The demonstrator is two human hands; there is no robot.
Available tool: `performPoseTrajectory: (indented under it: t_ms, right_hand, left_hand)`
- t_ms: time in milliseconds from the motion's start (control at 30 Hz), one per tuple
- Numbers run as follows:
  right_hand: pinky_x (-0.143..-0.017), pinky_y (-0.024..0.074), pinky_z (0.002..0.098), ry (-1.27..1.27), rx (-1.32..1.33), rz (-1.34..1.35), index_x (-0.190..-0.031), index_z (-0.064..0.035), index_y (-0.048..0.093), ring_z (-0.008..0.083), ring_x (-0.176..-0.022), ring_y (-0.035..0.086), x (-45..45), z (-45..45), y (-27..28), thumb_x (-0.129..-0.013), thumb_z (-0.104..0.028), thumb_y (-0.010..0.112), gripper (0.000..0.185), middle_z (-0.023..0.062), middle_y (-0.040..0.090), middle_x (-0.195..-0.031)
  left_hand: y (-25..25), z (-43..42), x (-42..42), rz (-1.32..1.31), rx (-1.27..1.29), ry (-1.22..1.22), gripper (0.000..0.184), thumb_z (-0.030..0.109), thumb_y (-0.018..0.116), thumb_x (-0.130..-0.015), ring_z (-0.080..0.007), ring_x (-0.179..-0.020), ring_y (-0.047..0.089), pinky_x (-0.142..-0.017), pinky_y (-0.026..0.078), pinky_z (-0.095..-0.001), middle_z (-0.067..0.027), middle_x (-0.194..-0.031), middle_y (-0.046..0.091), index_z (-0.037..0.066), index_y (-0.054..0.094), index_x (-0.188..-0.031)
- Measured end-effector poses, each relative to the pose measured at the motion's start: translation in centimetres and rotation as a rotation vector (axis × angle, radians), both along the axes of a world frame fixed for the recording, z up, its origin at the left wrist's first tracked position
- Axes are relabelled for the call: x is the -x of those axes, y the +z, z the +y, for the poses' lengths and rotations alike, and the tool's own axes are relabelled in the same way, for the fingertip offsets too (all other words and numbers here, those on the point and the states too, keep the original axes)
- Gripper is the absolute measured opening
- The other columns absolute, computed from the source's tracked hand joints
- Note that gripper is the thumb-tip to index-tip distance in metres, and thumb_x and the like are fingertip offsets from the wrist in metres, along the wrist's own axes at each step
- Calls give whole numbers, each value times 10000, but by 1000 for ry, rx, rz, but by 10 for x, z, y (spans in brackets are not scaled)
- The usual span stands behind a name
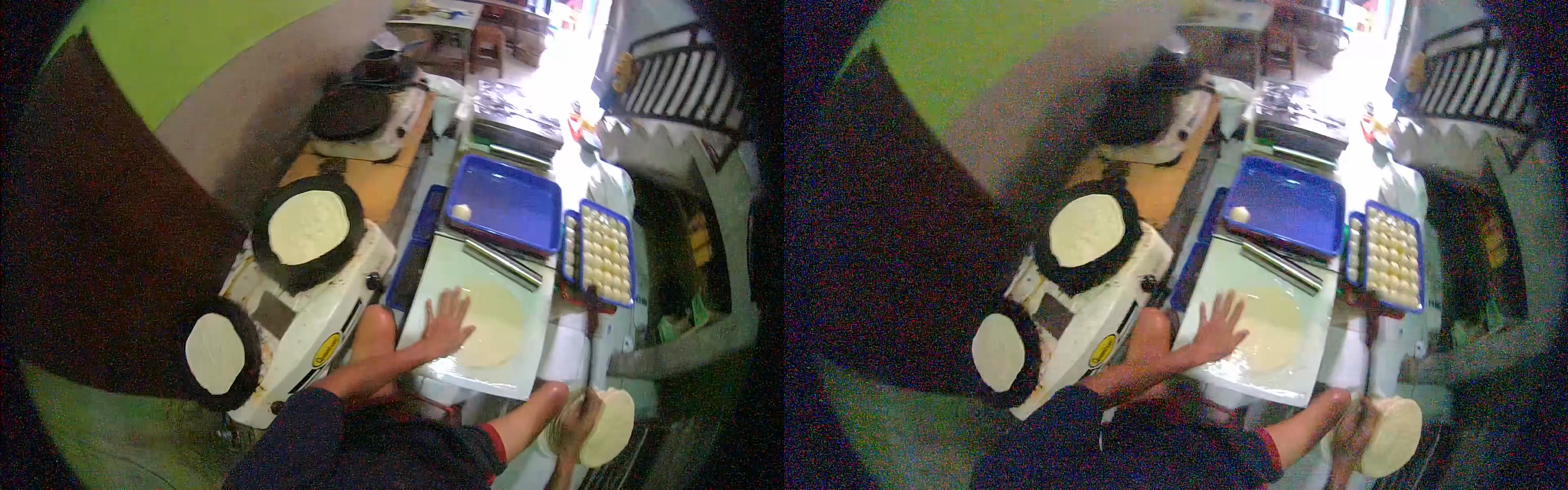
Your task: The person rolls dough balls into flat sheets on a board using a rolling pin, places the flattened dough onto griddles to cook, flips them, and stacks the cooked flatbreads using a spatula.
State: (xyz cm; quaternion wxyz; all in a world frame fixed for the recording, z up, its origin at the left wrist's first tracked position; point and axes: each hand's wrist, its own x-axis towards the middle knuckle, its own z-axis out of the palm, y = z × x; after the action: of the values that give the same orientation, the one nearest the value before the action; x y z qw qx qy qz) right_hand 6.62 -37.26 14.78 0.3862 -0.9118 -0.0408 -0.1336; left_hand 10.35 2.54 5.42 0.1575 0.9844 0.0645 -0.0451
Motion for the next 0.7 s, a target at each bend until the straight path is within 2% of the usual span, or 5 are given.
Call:
performPoseTrajectory:
  t_ms: [33,100,233,500,700]
  right_hand:
    - [-996,441,430,125,76,67,-1246,26,581,398,-1092,568,-15,60,16,-887,16,539,362,225,612,-1119]
    - [-805,526,427,507,71,6,-1229,-69,642,318,-971,629,-36,189,36,-959,-117,498,310,160,637,-1069]
    - [-743,555,484,1027,338,22,-1231,-88,565,421,-890,662,-35,352,92,-883,-115,583,349,214,611,-1044]
    - [-743,525,523,995,456,92,-1234,-114,586,466,-872,631,-35,451,64,-904,-88,604,332,232,572,-982]
    - [-893,510,458,1251,16,28,-1243,-78,607,413,-1030,624,-49,600,-2,-920,-95,614,324,235,635,-1071]
  left_hand:
    - [3,-2,9,-38,77,-1,799,549,432,-984,-421,-1521,0,-1117,49,-744,-189,-1660,7,113,159,-1595]
    - [19,-4,25,-48,122,-10,776,501,456,-987,-422,-1520,-3,-1112,73,-750,-193,-1655,33,99,175,-1588]
    - [9,23,50,-166,145,17,723,437,556,-936,-442,-1499,85,-1114,127,-733,-235,-1616,112,29,358,-1499]
    - [16,105,149,-304,103,422,618,345,632,-888,-431,-1400,335,-1111,288,-613,-265,-1460,415,3,494,-1384]
    - [7,116,161,-703,1182,617,522,310,633,-890,-376,-1350,434,-1050,377,-577,-196,-1477,429,50,537,-1332]
